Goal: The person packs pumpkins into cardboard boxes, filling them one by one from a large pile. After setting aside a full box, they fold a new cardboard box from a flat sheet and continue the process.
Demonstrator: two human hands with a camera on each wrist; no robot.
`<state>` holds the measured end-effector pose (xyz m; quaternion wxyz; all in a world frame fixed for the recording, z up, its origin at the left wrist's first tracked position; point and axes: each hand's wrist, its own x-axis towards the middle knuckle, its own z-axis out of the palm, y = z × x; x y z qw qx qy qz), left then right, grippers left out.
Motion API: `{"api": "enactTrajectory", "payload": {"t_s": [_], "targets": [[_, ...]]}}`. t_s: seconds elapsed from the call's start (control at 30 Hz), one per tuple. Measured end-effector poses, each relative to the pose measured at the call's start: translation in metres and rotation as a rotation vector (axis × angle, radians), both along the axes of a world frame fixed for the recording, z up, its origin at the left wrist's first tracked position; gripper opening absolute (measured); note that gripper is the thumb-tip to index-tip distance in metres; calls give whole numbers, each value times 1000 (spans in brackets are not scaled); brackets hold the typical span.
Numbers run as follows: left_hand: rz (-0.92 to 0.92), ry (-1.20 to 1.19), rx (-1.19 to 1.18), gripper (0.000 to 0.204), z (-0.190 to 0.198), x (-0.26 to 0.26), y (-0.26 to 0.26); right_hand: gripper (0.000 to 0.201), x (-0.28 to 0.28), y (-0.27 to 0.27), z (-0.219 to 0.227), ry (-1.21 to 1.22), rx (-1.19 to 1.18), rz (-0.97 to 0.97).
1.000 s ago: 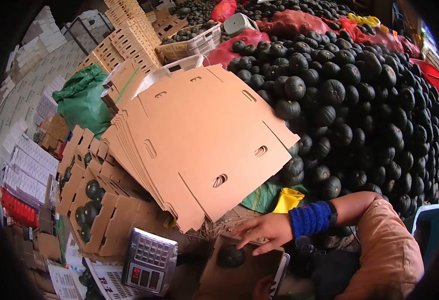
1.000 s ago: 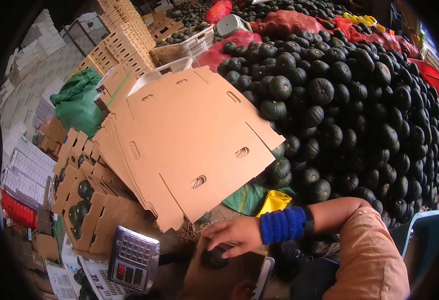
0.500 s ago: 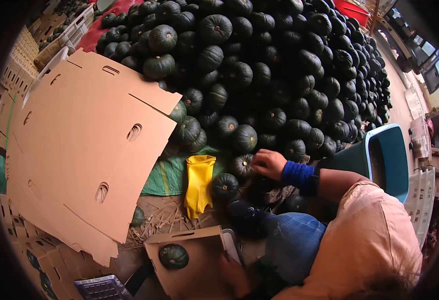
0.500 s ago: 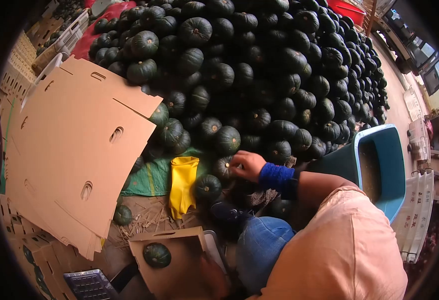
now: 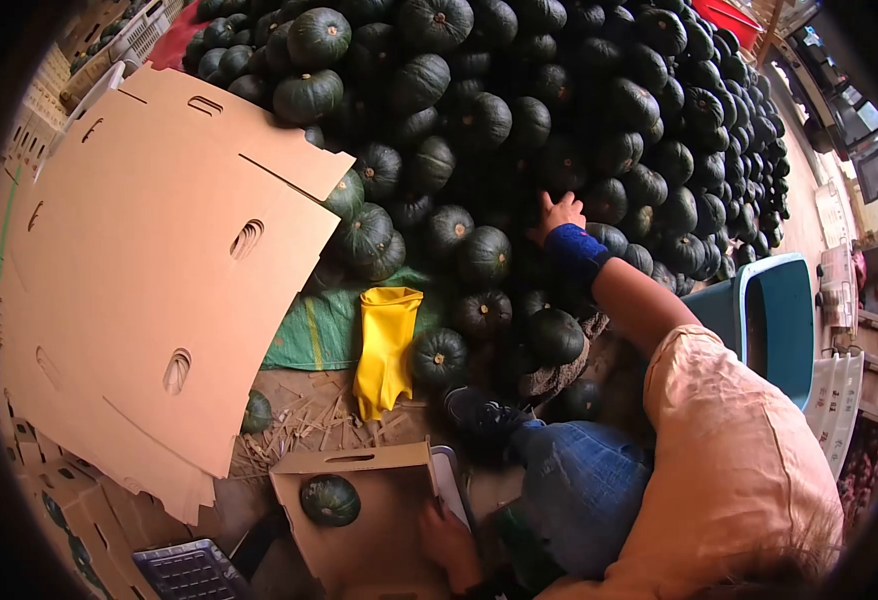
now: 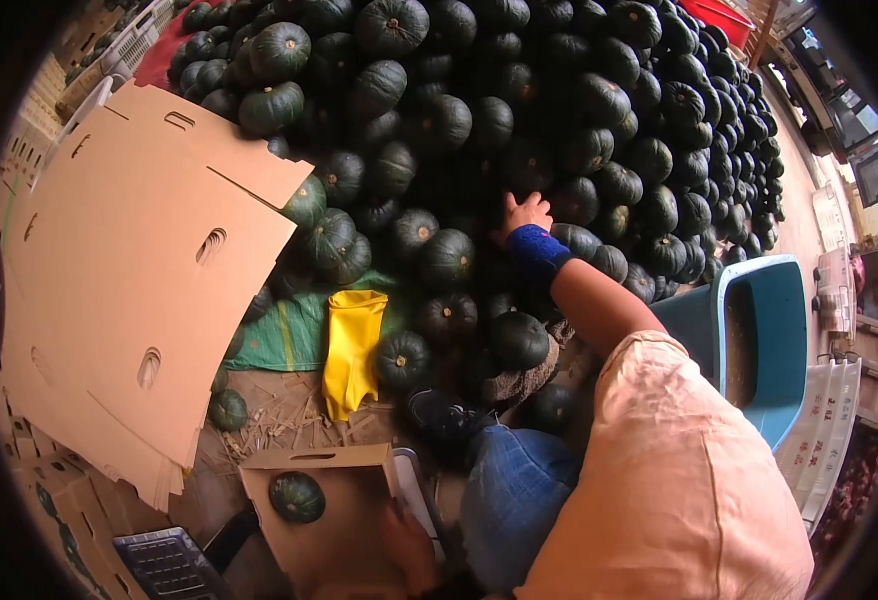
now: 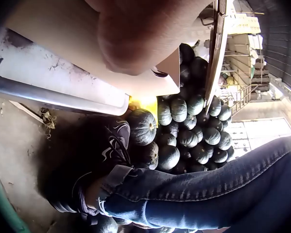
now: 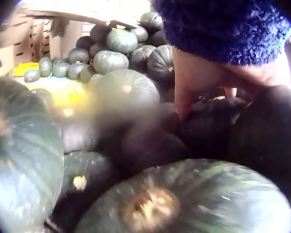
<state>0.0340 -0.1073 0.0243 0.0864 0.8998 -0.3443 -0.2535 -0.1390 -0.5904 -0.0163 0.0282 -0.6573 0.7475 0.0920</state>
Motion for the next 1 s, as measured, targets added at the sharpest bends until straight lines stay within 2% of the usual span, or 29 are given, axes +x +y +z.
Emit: {"api": "enactTrajectory", "payload": {"t_s": [0.03,0.17,0.23,0.27,0.3,0.33,0.37,0.43,0.47,0.53,0.6,0.63,0.67,0.73,0.77,0.87,1.0], "targets": [[-3,-7,-18,32,0,1,0,81,5,-3,-5,28,-20,-34],[21,70,36,36,9,5,-9,85,-4,0,0,-51,-31,53],[80,179,126,41,19,5,-15,87,-6,1,11,-185,31,115],[79,151,104,41,15,5,-12,88,-7,2,16,-251,65,147],[77,125,84,41,11,4,-10,87,-6,5,25,-629,120,130],[74,100,61,41,9,3,-9,78,2,10,30,-1346,284,53],[80,151,41,44,10,3,-7,69,2,29,37,-1875,518,-104],[95,242,-11,50,29,10,-21,70,33,55,63,-2344,1173,-330],[81,238,-85,52,39,12,-26,75,43,64,58,-2333,1202,-504],[58,228,-227,56,58,17,-38,69,64,83,52,-2361,1477,-508],[175,368,-307,51,75,23,-48,70,86,100,53,-2258,1498,-635],[232,436,-351,49,82,27,-54,68,98,108,56,-2162,1417,-636],[290,506,-434,48,89,29,-59,66,104,116,55,-2161,1508,-561],[404,649,-604,47,99,30,-69,64,118,131,49,-2140,1496,-575],[443,688,-673,43,98,30,-71,62,123,138,51,-2186,1588,-558],[493,787,-751,42,98,31,-81,61,128,153,54,-2108,1618,-487],[524,805,-756,39,92,29,-85,60,129,156,49,-2097,1656,-521]]}}
